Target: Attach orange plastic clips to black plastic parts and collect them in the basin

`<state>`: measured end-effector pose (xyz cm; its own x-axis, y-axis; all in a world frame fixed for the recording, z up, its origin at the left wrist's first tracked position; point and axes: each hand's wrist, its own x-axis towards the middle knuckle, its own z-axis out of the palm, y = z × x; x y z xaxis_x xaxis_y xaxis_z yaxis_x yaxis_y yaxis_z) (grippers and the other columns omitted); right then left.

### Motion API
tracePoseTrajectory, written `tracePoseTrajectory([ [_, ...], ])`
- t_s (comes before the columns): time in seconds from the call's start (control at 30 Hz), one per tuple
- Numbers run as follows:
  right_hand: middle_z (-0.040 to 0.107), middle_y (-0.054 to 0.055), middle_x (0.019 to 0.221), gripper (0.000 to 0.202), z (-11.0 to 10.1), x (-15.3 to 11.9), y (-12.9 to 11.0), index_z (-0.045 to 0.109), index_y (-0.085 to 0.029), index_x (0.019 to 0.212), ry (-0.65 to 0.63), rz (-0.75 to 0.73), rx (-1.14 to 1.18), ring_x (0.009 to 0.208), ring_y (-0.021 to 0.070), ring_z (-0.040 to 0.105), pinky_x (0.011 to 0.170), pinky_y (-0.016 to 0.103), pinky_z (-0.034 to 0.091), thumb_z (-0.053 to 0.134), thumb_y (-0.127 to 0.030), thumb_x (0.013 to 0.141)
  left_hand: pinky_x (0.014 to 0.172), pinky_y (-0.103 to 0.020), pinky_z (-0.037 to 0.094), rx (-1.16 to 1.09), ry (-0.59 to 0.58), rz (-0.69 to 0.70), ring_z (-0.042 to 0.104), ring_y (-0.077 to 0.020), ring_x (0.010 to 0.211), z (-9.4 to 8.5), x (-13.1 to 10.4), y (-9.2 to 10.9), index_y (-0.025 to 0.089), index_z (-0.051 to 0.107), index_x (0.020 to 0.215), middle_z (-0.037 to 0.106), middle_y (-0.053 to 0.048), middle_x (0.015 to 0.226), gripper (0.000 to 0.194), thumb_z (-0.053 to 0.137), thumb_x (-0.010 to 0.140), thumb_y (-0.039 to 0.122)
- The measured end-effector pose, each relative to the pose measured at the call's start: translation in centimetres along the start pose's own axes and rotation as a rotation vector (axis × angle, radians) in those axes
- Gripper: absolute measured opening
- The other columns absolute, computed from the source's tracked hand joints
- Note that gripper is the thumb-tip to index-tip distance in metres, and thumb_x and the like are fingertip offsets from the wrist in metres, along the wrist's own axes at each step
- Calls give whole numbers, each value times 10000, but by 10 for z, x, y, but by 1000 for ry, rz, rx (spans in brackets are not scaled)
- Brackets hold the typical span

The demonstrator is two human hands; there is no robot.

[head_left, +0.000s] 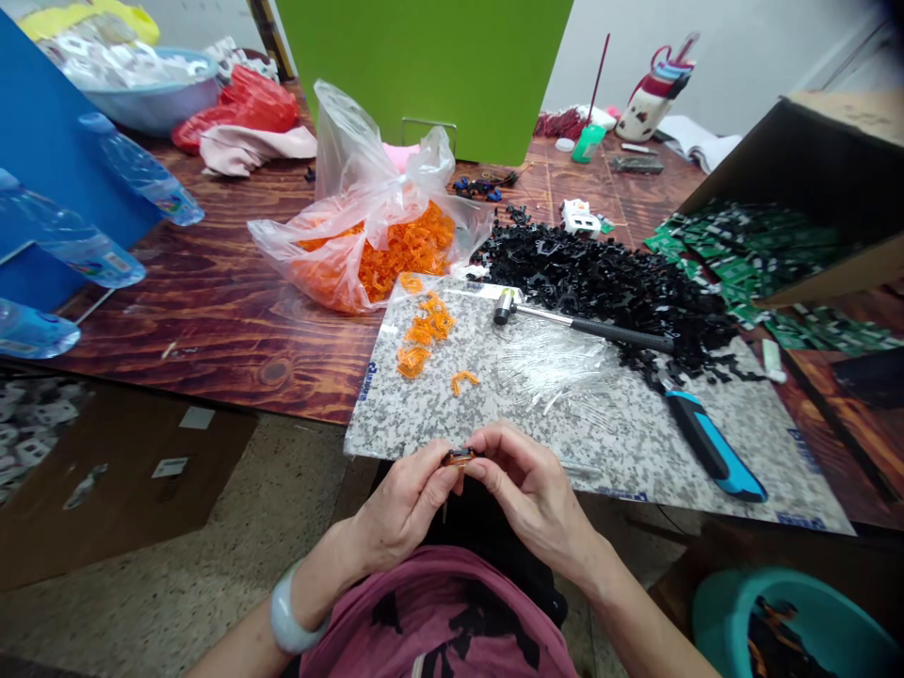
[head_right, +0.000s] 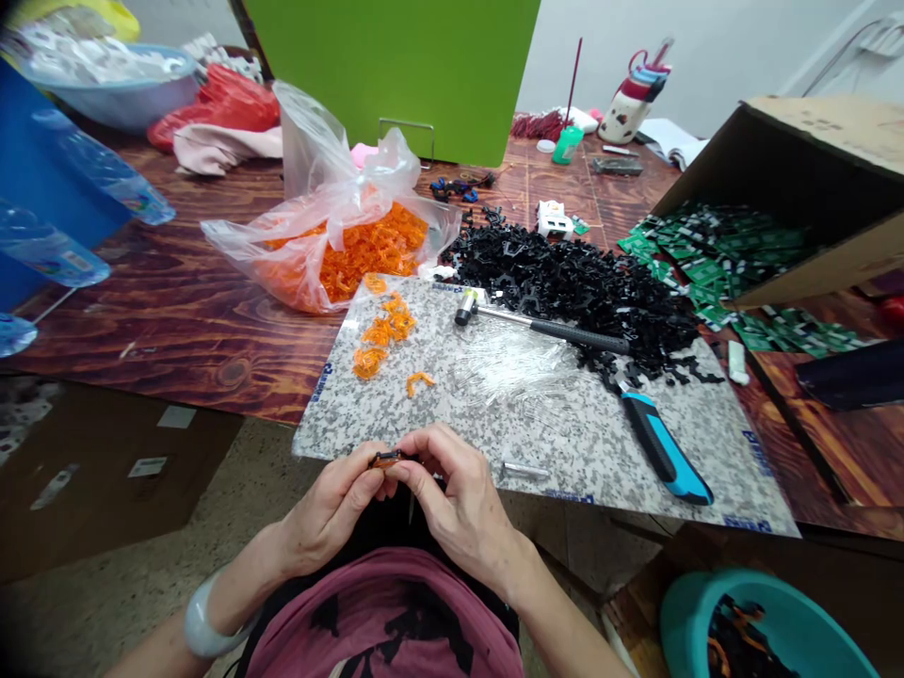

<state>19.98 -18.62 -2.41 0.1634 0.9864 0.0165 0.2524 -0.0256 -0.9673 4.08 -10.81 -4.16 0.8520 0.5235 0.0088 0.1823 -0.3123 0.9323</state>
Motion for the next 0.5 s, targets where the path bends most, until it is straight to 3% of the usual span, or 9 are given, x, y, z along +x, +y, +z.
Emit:
tracePoseTrajectory([
  [0.5,597,10,778,110,3,-6,-1,582,-201,882,13,-35,-34,681,127,567,607,231,446,508,-278,910,637,-263,409,2,-11,13,477,-149,657,-1,-3,1,195,481,812,491,-12,723,315,247,970,336],
])
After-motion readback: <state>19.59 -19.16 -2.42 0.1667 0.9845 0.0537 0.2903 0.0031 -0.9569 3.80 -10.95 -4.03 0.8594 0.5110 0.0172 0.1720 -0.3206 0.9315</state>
